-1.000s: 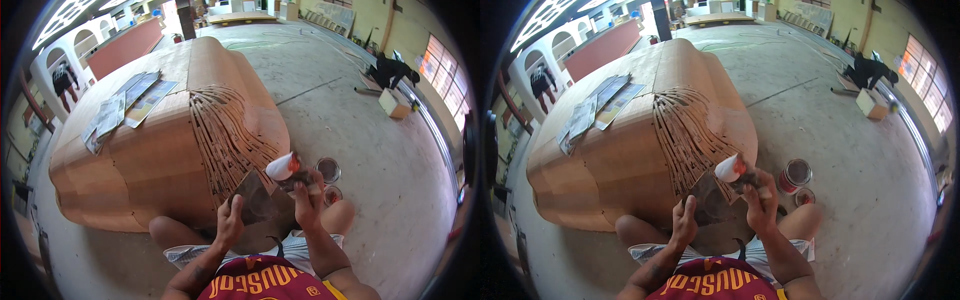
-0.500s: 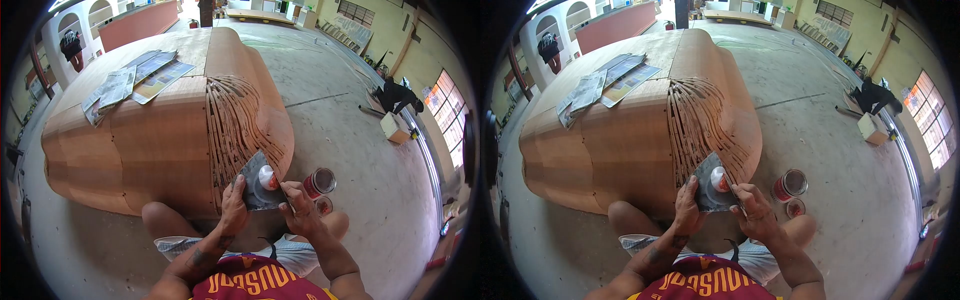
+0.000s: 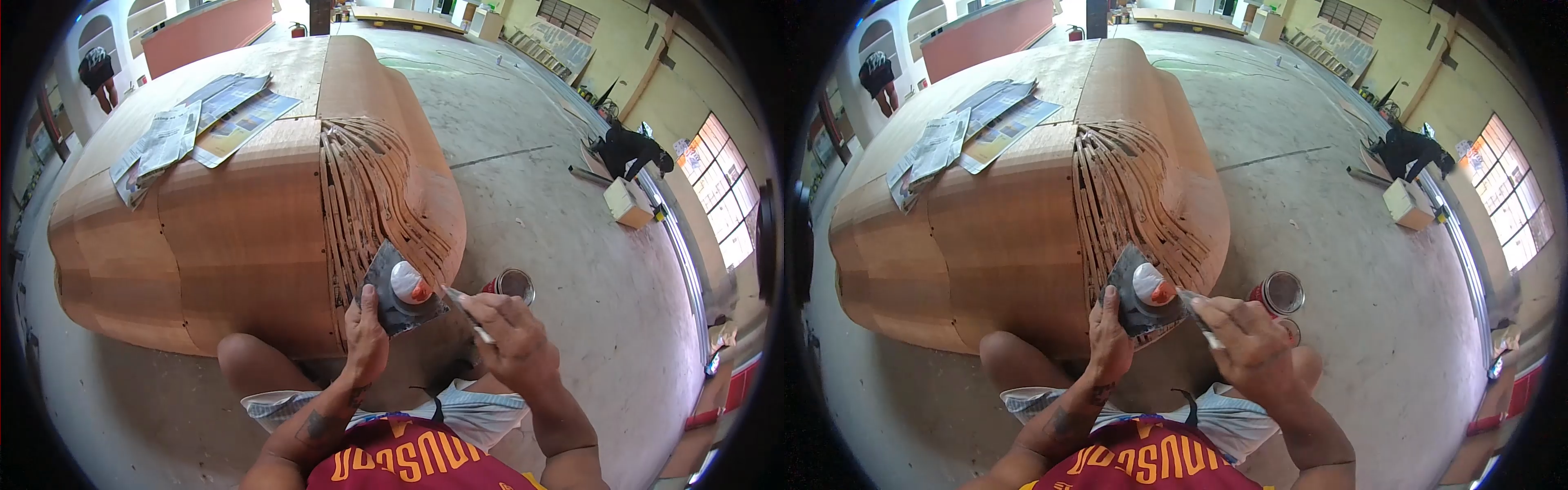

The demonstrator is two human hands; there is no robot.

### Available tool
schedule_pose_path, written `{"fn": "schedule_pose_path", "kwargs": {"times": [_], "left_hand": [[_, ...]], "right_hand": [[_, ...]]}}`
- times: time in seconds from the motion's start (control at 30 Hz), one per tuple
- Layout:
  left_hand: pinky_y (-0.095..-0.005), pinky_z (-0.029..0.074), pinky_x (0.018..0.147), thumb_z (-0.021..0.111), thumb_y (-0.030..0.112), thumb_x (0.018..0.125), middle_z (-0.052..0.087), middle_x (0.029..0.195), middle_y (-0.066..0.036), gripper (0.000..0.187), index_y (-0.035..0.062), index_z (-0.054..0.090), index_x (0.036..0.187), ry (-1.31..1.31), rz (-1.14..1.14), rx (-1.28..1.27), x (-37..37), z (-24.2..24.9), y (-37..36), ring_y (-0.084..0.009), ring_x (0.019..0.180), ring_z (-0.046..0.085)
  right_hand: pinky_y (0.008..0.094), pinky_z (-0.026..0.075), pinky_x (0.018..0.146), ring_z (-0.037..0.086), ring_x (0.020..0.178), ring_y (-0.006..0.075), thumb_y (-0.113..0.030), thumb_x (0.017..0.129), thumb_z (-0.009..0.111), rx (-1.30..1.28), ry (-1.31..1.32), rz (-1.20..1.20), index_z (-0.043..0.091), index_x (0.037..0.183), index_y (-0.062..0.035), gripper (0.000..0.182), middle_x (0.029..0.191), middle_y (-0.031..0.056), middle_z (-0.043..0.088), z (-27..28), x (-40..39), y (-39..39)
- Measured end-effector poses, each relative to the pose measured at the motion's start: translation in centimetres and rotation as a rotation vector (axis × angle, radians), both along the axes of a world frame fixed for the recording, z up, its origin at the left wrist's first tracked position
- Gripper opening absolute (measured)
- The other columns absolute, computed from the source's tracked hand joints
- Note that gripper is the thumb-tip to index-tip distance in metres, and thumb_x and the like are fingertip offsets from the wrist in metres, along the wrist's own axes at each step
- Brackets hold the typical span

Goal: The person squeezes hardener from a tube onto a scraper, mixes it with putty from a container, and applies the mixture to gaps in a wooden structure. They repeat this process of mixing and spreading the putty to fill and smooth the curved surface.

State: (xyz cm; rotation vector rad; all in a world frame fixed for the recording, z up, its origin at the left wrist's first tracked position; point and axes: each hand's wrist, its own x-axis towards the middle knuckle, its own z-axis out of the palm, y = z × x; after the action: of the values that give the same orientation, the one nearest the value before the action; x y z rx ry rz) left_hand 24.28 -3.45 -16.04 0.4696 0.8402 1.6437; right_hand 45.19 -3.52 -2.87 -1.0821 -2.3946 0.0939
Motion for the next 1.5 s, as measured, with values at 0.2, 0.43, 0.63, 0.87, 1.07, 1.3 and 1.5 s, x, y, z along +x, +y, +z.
{"fn": "schedule_pose_path", "kwargs": {"times": [0.2, 0.43, 0.63, 0.87, 1.07, 1.3, 1.5], "left_hand": [[-0.0296, 0.060, 0.074, 0.042, 0.033, 0.114, 0.071, 0.100, -0.004, 0.042, -0.0006, 0.065, 0.119, 0.196, 0.025, -0.016, 1.3, -2.4, 0.1, -0.0102, 0.086, 0.067], [-0.0280, 0.058, 0.067, 0.043, 0.034, 0.114, 0.069, 0.093, -0.003, 0.041, -0.0011, 0.065, 0.114, 0.115, 0.004, -0.065, 0.5, -3.5, -0.2, -0.0096, 0.077, 0.065], [-0.0272, 0.056, 0.070, 0.044, 0.034, 0.114, 0.069, 0.091, -0.002, 0.041, -0.0009, 0.067, 0.111, 0.198, -0.047, -0.102, 0.4, -4.4, -0.8, -0.0078, 0.078, 0.063], [-0.0282, 0.054, 0.069, 0.044, 0.032, 0.114, 0.068, 0.090, -0.002, 0.042, -0.0016, 0.068, 0.108, 0.300, -0.048, -0.108, 0.3, -4.3, -1.3, -0.0078, 0.077, 0.061], [-0.0280, 0.054, 0.071, 0.045, 0.031, 0.114, 0.069, 0.090, -0.001, 0.040, -0.0009, 0.068, 0.108, 0.297, -0.051, -0.126, 0.0, -3.2, -1.3, -0.0080, 0.078, 0.061], [-0.0272, 0.054, 0.072, 0.045, 0.031, 0.114, 0.069, 0.091, -0.001, 0.039, -0.0008, 0.068, 0.110, 0.250, -0.047, -0.086, 0.3, -3.1, -1.5, -0.0078, 0.080, 0.061], [-0.0261, 0.054, 0.075, 0.045, 0.032, 0.114, 0.070, 0.095, -0.001, 0.040, -0.0018, 0.068, 0.112, 0.286, -0.051, -0.079, 0.2, -1.9, -1.8, -0.0080, 0.082, 0.063]], "right_hand": [[0.0381, 0.054, 0.085, 0.065, 0.099, 0.0292, -0.005, 0.088, 0.064, -0.115, -0.247, 0.060, 0.064, 0.130, -0.0039, 0.041, 0.116, 0.0115, 0.067, -3.1, -2.9, 1.0], [0.0407, 0.054, 0.085, 0.064, 0.096, 0.0310, -0.002, 0.083, 0.066, -0.176, -0.234, 0.079, 0.066, 0.130, -0.0081, 0.047, 0.113, 0.0095, 0.068, -3.1, -4.9, 0.1], [0.0374, 0.054, 0.077, 0.062, 0.090, 0.0281, 0.000, 0.077, 0.066, -0.084, -0.274, 0.054, 0.068, 0.131, -0.0144, 0.056, 0.111, 0.0037, 0.070, -2.3, -5.1, 1.2], [0.0359, 0.057, 0.074, 0.064, 0.093, 0.0254, -0.006, 0.083, 0.064, -0.018, -0.361, 0.111, 0.067, 0.124, -0.0121, 0.041, 0.110, 0.0042, 0.069, -1.5, -4.9, 1.7], [0.0343, 0.054, 0.073, 0.063, 0.093, 0.0230, -0.007, 0.083, 0.065, 0.071, -0.342, 0.156, 0.067, 0.119, -0.0146, 0.037, 0.105, 0.0007, 0.067, -0.9, -4.3, 2.3], [0.0344, 0.056, 0.072, 0.062, 0.091, 0.0240, -0.005, 0.078, 0.068, 0.034, -0.320, 0.134, 0.067, 0.121, -0.0155, 0.044, 0.103, 0.0010, 0.067, -0.2, -4.0, 2.4], [0.0375, 0.057, 0.072, 0.062, 0.089, 0.0247, -0.002, 0.076, 0.071, -0.029, -0.326, 0.138, 0.068, 0.126, -0.0120, 0.051, 0.111, 0.0024, 0.069, 0.7, -4.2, 2.0]]}}
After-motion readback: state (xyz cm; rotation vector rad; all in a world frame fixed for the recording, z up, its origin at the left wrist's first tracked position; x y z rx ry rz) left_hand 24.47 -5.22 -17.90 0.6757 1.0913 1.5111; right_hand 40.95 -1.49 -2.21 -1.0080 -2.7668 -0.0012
